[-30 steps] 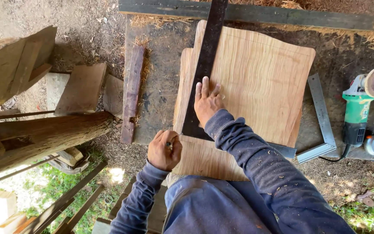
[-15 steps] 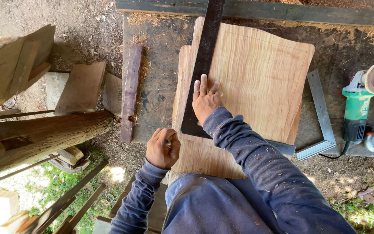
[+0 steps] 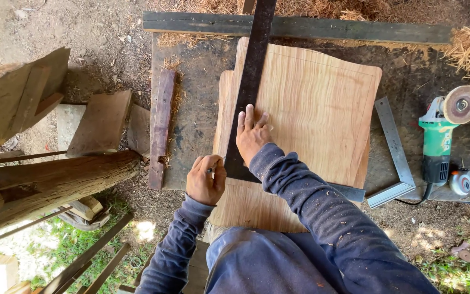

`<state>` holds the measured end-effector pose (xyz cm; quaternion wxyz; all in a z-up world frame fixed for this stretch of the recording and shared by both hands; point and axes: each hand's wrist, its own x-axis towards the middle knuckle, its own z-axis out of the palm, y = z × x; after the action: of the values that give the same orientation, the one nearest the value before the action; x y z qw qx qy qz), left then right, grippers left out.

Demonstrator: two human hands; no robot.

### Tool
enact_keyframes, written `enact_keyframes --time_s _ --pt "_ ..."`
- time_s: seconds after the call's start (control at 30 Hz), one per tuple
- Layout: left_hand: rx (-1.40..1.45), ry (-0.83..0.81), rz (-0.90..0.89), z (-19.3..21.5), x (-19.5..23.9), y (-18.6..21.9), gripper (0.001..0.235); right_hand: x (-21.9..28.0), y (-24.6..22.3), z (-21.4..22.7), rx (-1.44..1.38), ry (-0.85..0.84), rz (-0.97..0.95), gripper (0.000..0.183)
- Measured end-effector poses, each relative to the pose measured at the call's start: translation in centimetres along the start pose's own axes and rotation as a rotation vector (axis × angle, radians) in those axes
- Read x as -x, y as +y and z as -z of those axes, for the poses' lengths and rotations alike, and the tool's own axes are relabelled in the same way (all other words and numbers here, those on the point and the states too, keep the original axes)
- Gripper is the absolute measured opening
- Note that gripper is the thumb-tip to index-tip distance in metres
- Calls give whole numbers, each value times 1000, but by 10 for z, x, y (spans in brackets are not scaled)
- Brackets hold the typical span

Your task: The person uses a large L-square and a pencil to draw straight lines on a stack of wooden planks. They then use a smaller ruler to draw additional lines on the wood. Finally, they pick up and arrange several curved wooden pieces on the workbench.

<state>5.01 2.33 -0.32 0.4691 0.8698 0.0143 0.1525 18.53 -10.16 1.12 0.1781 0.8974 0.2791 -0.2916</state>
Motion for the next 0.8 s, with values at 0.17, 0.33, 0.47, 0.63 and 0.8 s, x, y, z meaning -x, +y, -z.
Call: enact_keyframes --time_s 0.17,0.33,0.47,0.63,0.8 --pt "-2 -27 24 2 7 -4 16 -6 1 -9 25 0 14 121" --pt "7 -29 8 0 2 -6 16 -12 0 -21 46 47 -9 116" --pt "-6 -59 17 8 3 -2 17 -30 -1 -50 55 141 -9 101" --pt "26 17 2 2 -6 3 18 -21 -2 -36 41 73 -17 98" --pt "2 -59 25 8 8 -1 16 -26 -3 -50 81 210 -30 98"
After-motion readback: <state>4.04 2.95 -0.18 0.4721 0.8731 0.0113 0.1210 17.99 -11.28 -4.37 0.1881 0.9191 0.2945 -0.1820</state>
